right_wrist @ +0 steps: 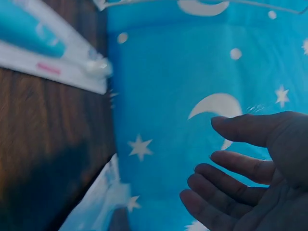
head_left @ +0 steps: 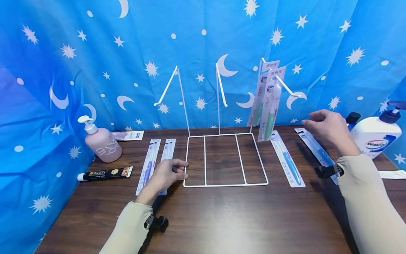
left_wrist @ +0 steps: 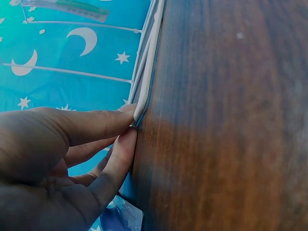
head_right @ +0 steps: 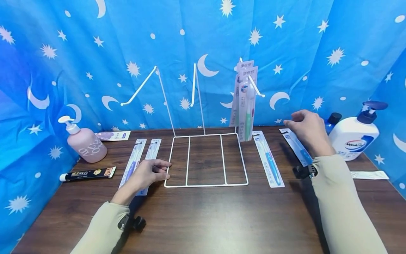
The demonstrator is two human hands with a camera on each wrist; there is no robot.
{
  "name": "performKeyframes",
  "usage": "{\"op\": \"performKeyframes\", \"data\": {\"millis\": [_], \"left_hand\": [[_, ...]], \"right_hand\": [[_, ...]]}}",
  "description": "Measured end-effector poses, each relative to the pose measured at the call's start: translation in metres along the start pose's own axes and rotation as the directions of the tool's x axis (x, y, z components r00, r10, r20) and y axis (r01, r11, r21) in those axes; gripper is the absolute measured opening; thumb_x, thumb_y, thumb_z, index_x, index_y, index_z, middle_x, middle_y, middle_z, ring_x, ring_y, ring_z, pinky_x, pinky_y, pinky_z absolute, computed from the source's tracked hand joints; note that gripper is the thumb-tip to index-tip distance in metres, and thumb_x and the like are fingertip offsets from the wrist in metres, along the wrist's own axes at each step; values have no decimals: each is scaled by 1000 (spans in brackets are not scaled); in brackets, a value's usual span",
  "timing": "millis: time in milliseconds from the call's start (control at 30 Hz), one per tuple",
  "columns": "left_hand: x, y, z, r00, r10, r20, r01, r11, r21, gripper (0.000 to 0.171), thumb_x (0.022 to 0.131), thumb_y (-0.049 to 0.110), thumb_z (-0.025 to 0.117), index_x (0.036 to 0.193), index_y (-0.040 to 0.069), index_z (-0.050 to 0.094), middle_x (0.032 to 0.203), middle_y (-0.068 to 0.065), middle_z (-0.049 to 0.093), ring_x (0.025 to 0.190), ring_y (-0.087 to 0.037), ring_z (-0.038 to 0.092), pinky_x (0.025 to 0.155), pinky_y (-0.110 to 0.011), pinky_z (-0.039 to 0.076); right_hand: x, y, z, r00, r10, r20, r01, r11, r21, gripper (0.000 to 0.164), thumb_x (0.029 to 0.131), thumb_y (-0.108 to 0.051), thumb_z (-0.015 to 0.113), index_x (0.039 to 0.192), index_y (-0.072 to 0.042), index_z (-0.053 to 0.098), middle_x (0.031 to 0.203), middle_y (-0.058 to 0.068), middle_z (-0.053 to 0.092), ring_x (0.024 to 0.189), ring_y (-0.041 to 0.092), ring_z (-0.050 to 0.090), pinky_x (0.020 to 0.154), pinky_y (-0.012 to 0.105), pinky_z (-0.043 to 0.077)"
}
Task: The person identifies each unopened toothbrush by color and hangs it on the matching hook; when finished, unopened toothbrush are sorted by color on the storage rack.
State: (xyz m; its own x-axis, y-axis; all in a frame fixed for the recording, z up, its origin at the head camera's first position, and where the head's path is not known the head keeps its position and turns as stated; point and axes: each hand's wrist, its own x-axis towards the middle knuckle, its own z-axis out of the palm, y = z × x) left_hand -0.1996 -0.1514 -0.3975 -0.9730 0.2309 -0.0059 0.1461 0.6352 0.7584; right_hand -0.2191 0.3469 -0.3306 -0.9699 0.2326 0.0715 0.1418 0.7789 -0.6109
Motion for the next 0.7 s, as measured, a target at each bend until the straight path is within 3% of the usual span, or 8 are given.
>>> {"op": "performKeyframes", "data": {"millis": [200,333,500,700], "left_hand": [[-2,-3,-4,1000,8,-12,-8,1000,2,31,76,3,81,106,6,73,82,0,64,73,-14,57,64,-27,47],[-2,-4,-5,1000,0,-13,0,1000,12,32,76,3,81,107,6,73,82,-1,65,73,-14,57,64,-26,47],[-1,-3,-3,1000,4,-11,-4,1000,3,32,76,2,81,106,7,73,82,-1,65,73,-14,58,63,-26,47],[-1,-1,-1,1000,4,7,-4,1000,1,32,76,4,81,106,8,73,82,1,65,73,-14,58,63,-28,47]], "right_hand": [[12,12,9,999,20,51,-17,999,-50,69,95,-49,55,132,8,45,126,35,44,113,53,39,88,65,37],[17,20,18,991,76,108,-68,995,-74,68,95,-44,58,136,8,42,131,37,40,114,55,36,88,68,36],[16,31,24,979,142,144,-128,987,-101,73,93,-42,62,138,11,38,132,39,36,112,56,35,88,68,37],[13,43,24,977,149,156,-131,984,-119,63,93,-34,63,130,13,44,125,39,41,106,54,41,84,65,40]]}}
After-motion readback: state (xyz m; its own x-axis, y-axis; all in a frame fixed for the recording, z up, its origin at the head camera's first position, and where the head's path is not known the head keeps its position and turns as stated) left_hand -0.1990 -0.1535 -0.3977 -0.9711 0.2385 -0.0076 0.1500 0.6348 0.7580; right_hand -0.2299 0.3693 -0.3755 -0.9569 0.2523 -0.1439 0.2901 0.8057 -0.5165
